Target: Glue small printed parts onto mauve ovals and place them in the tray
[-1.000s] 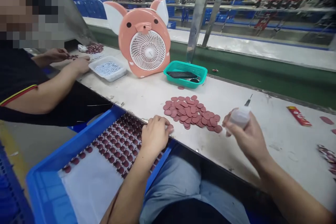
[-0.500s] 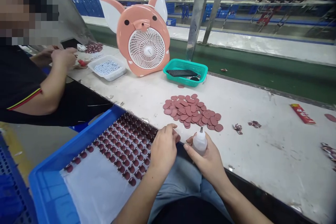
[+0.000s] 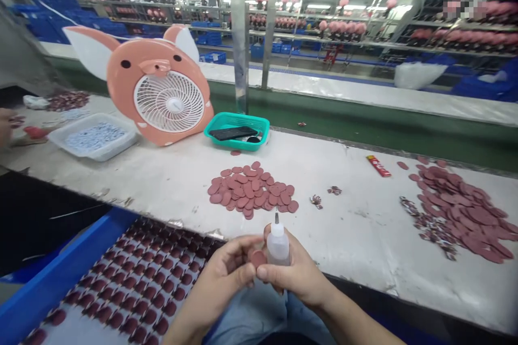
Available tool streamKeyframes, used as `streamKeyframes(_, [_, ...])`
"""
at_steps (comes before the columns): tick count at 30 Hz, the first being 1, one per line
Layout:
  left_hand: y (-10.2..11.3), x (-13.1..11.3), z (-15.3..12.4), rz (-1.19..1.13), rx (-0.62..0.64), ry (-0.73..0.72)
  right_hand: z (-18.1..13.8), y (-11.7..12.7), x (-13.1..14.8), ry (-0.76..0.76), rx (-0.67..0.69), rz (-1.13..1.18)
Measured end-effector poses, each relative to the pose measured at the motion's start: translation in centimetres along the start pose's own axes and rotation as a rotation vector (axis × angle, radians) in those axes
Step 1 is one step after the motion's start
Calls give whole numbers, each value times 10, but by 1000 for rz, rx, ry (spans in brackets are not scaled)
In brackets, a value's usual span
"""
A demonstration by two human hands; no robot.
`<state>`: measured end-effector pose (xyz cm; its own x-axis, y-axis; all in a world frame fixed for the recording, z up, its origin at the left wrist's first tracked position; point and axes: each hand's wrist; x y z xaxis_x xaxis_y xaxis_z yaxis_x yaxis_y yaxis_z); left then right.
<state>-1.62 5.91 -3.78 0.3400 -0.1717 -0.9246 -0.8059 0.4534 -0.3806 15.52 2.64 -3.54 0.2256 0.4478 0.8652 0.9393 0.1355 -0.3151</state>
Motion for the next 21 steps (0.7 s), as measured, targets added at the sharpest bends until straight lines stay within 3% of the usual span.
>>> streamKeyframes(6, [-4, 16, 0, -197, 104, 71, -5, 7, 7, -68, 65, -8])
streamKeyframes(8, [-11, 14, -1, -187, 6, 59, -11, 11, 8, -71, 18, -18])
streamKeyframes(10, [-19, 11, -2, -177, -196, 63, -23, 19, 10, -51, -66, -87])
streamKeyframes(13, [-25, 9, -6, -184, -437, 102, -44, 34, 17, 41, -239, -427])
streamKeyframes(16, [-28, 9, -8, -190, -501, 122, -61, 51, 25, 126, -357, -717])
streamKeyframes(21, [-48, 0, -10, -213, -648, 66, -78, 68, 32, 301, -478, -601])
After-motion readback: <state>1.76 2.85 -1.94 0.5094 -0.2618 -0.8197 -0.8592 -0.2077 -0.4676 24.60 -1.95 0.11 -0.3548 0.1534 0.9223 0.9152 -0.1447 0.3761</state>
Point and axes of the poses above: each hand's wrist, its own z-axis towards the middle knuckle, its own y-axis out of the back of the hand, x = y × z, and after that the axes turned 13 degrees about -y, right-handed
